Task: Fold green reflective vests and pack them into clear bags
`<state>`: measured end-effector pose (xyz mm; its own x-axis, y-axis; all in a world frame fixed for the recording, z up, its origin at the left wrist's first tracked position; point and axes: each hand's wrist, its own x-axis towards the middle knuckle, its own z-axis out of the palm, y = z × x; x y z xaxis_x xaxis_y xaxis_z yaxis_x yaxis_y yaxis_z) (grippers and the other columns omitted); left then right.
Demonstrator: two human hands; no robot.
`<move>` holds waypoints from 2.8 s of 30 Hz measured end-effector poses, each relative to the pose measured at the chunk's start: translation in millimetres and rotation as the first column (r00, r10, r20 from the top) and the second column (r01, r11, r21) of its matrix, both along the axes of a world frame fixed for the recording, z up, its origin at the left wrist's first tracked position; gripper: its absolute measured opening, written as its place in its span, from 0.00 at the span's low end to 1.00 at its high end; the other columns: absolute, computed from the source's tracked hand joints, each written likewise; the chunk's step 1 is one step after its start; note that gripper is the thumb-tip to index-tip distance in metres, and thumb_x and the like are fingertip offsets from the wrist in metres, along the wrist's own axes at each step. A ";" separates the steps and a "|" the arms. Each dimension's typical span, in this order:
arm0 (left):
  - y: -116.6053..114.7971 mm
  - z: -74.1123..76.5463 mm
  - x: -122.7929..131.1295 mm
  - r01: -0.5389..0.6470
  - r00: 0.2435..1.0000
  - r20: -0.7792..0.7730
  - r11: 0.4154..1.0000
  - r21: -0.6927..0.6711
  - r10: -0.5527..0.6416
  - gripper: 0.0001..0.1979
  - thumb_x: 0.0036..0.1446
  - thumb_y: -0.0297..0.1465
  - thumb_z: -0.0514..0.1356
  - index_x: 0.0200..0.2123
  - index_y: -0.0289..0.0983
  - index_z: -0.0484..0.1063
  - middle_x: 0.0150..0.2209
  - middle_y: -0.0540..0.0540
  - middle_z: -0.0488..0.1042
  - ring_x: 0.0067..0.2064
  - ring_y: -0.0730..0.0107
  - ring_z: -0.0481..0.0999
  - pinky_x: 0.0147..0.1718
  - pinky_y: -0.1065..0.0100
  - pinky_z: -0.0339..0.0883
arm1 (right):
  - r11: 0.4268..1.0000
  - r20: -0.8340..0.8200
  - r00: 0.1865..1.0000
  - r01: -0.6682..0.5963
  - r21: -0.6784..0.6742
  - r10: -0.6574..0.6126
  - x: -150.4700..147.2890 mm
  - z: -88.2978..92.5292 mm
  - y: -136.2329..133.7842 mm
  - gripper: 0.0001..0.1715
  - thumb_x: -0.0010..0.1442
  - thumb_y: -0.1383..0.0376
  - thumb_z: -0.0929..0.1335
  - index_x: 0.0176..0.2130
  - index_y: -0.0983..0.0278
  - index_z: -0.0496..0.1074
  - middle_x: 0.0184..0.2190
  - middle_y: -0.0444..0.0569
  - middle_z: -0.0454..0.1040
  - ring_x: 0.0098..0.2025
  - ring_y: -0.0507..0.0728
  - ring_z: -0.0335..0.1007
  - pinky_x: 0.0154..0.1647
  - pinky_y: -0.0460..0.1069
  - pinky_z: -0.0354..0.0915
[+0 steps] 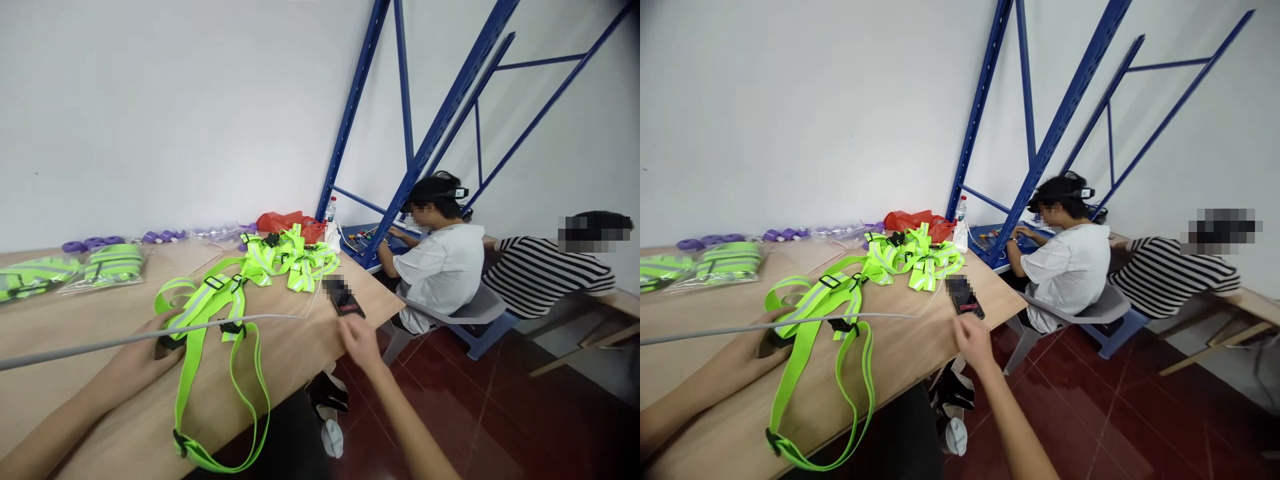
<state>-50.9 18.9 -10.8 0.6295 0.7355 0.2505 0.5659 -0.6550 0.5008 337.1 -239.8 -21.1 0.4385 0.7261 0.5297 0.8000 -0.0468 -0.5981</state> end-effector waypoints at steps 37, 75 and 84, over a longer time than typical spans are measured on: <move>31.2 -29.4 -14.7 0.076 0.761 0.634 0.950 -0.302 0.141 0.31 0.56 0.25 0.54 0.63 0.41 0.57 0.63 0.39 0.69 0.66 0.56 0.66 0.64 0.49 0.63 | 0.778 0.278 0.742 -0.628 -0.031 0.610 -87.9 -4.0 229.6 0.12 0.67 0.62 0.65 0.39 0.58 0.79 0.40 0.54 0.81 0.44 0.63 0.77 0.49 0.62 0.71; 8.0 5.0 -25.3 -0.032 0.949 0.297 0.969 -0.246 0.107 0.16 0.59 0.24 0.53 0.46 0.39 0.75 0.57 0.40 0.73 0.63 0.55 0.70 0.60 0.56 0.66 | 0.833 -0.716 0.588 -0.552 -0.014 0.378 -78.4 -7.0 213.1 0.22 0.53 0.45 0.74 0.31 0.60 0.77 0.33 0.49 0.79 0.35 0.59 0.73 0.34 0.50 0.70; 7.0 -3.0 -30.1 -0.043 0.958 0.256 0.950 -0.308 0.126 0.14 0.65 0.27 0.51 0.47 0.41 0.75 0.61 0.40 0.69 0.64 0.57 0.69 0.59 0.59 0.67 | 0.814 -0.735 0.567 -0.579 -0.037 0.371 -81.1 -1.5 214.1 0.26 0.50 0.42 0.76 0.31 0.62 0.78 0.30 0.49 0.77 0.33 0.59 0.72 0.34 0.50 0.70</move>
